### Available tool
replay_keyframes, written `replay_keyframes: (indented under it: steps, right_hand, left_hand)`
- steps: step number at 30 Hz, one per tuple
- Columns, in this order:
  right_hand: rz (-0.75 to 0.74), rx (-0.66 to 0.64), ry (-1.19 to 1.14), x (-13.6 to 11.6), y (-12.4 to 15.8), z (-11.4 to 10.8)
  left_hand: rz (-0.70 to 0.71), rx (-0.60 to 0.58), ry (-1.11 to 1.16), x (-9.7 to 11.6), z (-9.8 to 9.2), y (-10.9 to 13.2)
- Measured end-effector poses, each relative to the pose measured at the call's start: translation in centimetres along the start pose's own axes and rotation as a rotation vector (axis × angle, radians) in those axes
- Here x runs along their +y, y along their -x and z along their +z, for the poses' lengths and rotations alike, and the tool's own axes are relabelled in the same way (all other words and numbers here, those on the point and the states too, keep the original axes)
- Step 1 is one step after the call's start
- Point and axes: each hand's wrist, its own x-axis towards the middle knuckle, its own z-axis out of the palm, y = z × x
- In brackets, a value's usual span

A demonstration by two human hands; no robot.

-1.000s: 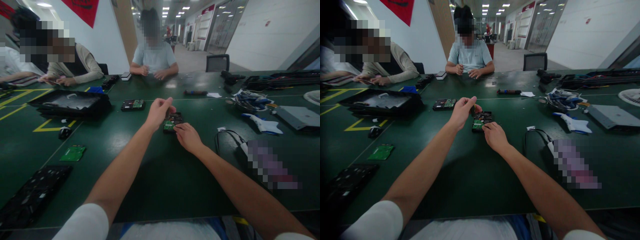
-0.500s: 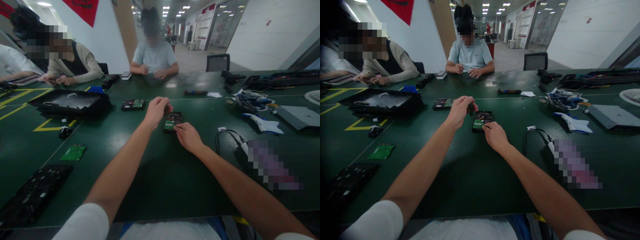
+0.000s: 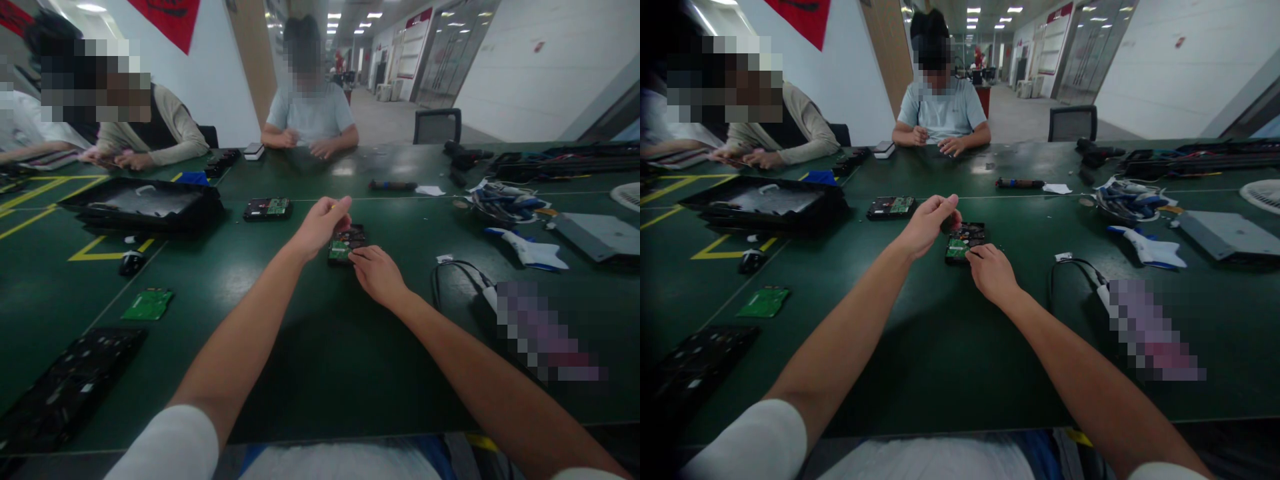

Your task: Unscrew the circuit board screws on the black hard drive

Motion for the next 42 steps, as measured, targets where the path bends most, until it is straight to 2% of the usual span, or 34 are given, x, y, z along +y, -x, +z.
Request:
replay_keyframes:
  steps: [3,6,13,16,22,30,36,42]
  right_hand:
    - [-0.006,-0.002,-0.004,0.0,0.0,0.0]
    - [-0.014,-0.007,-0.003,0.1,0.0,0.0]
    - [-0.005,-0.009,-0.01,0.1,0.0,-0.1]
    - [-0.004,-0.005,-0.015,0.1,0.0,-0.1]
    - [-0.025,0.006,-0.001,0.2,0.1,0.1]
    - [-0.031,0.015,-0.018,0.3,0.0,0.1]
    - [-0.011,0.001,-0.016,0.1,0.0,0.0]
    - [-0.01,-0.012,0.001,0.0,0.0,-0.1]
  left_hand:
    - [0.038,-0.02,-0.032,0.0,-0.4,-0.1]
    - [0.082,0.024,-0.079,0.0,-0.5,-0.3]
    - [0.01,0.132,0.032,-0.2,-0.3,-0.4]
    - [0.0,0.14,0.057,0.0,-0.3,-0.3]
    - [0.088,0.166,-0.061,0.2,-0.4,-0.4]
    - [-0.011,0.152,0.149,-0.1,0.1,-0.5]
    - [0.0,0.176,0.054,-0.7,0.6,-0.4]
    - [0.014,0.081,0.077,-0.8,0.1,-0.4]
